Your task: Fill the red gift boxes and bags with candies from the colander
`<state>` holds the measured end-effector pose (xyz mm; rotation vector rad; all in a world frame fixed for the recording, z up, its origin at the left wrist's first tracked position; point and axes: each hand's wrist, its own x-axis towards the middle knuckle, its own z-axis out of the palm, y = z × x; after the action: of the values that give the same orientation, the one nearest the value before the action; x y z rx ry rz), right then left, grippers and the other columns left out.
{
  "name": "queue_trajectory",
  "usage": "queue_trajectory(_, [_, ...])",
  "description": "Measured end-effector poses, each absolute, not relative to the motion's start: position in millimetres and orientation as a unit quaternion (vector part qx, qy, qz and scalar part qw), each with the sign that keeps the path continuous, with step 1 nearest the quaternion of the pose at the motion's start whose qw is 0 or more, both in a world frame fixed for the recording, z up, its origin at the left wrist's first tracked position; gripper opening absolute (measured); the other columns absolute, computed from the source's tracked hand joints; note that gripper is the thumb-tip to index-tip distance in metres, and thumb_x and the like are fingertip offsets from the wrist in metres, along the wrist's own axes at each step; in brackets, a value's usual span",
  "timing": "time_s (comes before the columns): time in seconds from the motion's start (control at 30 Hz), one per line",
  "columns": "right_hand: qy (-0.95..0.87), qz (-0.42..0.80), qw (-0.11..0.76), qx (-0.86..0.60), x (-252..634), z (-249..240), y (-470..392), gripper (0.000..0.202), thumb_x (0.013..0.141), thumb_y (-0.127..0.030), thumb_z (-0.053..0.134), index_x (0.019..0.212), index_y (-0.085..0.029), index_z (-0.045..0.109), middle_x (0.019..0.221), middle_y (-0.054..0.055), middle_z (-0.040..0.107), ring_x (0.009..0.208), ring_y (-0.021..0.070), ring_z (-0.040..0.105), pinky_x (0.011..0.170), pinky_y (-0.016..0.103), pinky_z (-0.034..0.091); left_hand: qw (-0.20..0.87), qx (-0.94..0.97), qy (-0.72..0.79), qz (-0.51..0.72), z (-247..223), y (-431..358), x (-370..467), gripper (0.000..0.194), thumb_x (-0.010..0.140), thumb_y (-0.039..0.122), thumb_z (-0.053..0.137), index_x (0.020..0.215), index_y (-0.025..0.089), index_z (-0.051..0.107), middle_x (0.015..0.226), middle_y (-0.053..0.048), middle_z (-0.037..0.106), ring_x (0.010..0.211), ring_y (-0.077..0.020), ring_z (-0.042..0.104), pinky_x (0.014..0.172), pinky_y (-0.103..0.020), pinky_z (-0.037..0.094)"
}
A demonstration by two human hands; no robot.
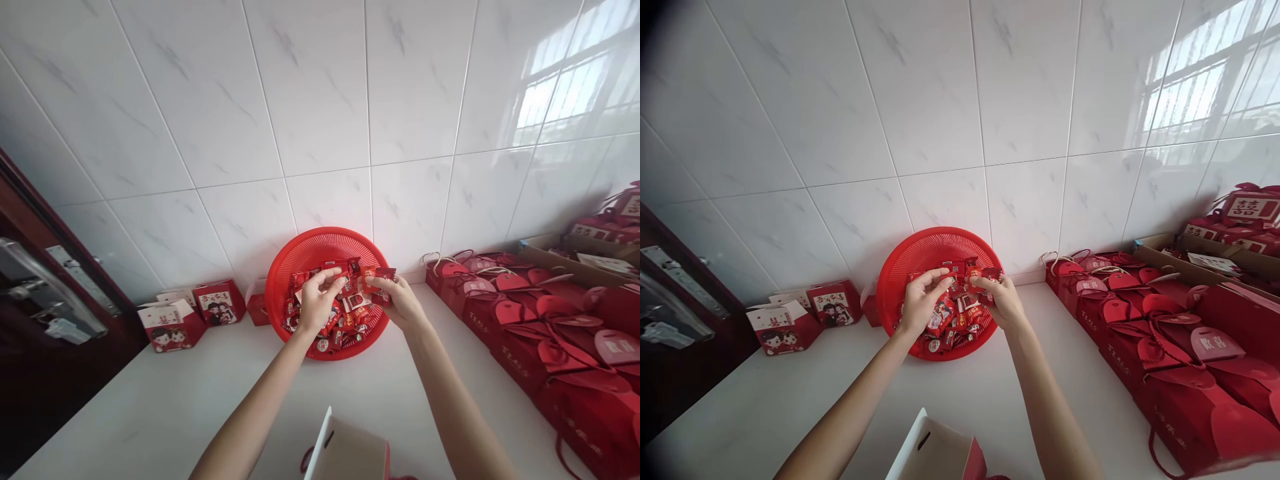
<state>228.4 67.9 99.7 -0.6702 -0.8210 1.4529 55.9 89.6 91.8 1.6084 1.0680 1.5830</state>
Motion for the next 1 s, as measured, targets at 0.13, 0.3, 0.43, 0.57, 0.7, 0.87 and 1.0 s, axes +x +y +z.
queue_trajectory(0.13, [-0.397,0.638,0.594,-0.289,220,108,56,0.031,0.051,-0.030,0.093,0.072,-0.016,0.075,0.076,0.004,0.074,0.064,0.0136,0.063,0.057,0.023,0.052,0.282,0.592,0.417,0.630,96,70,57,0.032,0.076,0.042,0.078,0.096,0.018,0.076,0.091,-0.007,0.076,0.086,-0.0206,0.070,0.075,-0.030,0.056])
queue_trajectory(0.3, [-0.427,0.629,0.584,-0.284,210,115,42,0.031,0.052,-0.027,0.093,0.073,-0.017,0.074,0.071,0.000,0.071,0.061,0.0122,0.060,0.056,0.023,0.050,0.262,0.570,0.394,0.672,97,55,58,0.027,0.077,0.039,0.078,0.093,0.018,0.074,0.079,-0.004,0.072,0.077,-0.0169,0.068,0.068,-0.027,0.054])
queue_trajectory(0.43, [-0.443,0.633,0.574,-0.274,204,118,35,0.033,0.055,-0.029,0.093,0.081,-0.017,0.075,0.077,0.001,0.074,0.069,0.0148,0.065,0.064,0.026,0.055,0.293,0.533,0.391,0.691,99,44,58,0.028,0.073,0.038,0.082,0.090,0.017,0.075,0.078,-0.003,0.072,0.077,-0.0168,0.067,0.073,-0.029,0.055])
queue_trajectory(0.57, [-0.462,0.626,0.571,-0.262,203,120,30,0.035,0.056,-0.030,0.094,0.084,-0.018,0.077,0.079,0.002,0.075,0.069,0.0159,0.067,0.066,0.028,0.057,0.364,0.489,0.385,0.693,100,33,53,0.037,0.064,0.039,0.088,0.092,0.017,0.077,0.074,-0.001,0.070,0.075,-0.0161,0.067,0.076,-0.030,0.056])
queue_trajectory(0.7, [-0.508,0.607,0.555,-0.257,206,122,27,0.035,0.060,-0.033,0.093,0.086,-0.017,0.077,0.080,0.003,0.075,0.071,0.0176,0.069,0.067,0.028,0.057,0.389,0.503,0.393,0.664,101,23,39,0.044,0.064,0.042,0.088,0.100,0.018,0.076,0.072,0.000,0.069,0.070,-0.0156,0.066,0.072,-0.029,0.056])
queue_trajectory(0.87, [-0.595,0.554,0.514,-0.273,220,126,21,0.032,0.066,-0.034,0.090,0.088,-0.016,0.076,0.082,0.004,0.074,0.072,0.0169,0.067,0.067,0.027,0.056,0.367,0.667,0.409,0.504,110,-17,6,0.021,0.083,0.043,0.074,0.088,0.023,0.077,0.096,-0.006,0.073,0.094,-0.0212,0.068,0.087,-0.031,0.054])
queue_trajectory(1.0, [-0.624,0.553,0.487,-0.260,232,134,11,0.027,0.070,-0.031,0.087,0.091,-0.017,0.075,0.078,0.002,0.072,0.066,0.0148,0.064,0.058,0.024,0.053,0.374,0.812,0.393,0.216,118,-60,-14,0.026,0.093,0.042,0.063,0.083,0.026,0.081,0.121,-0.008,0.068,0.116,-0.0241,0.063,0.096,-0.030,0.051])
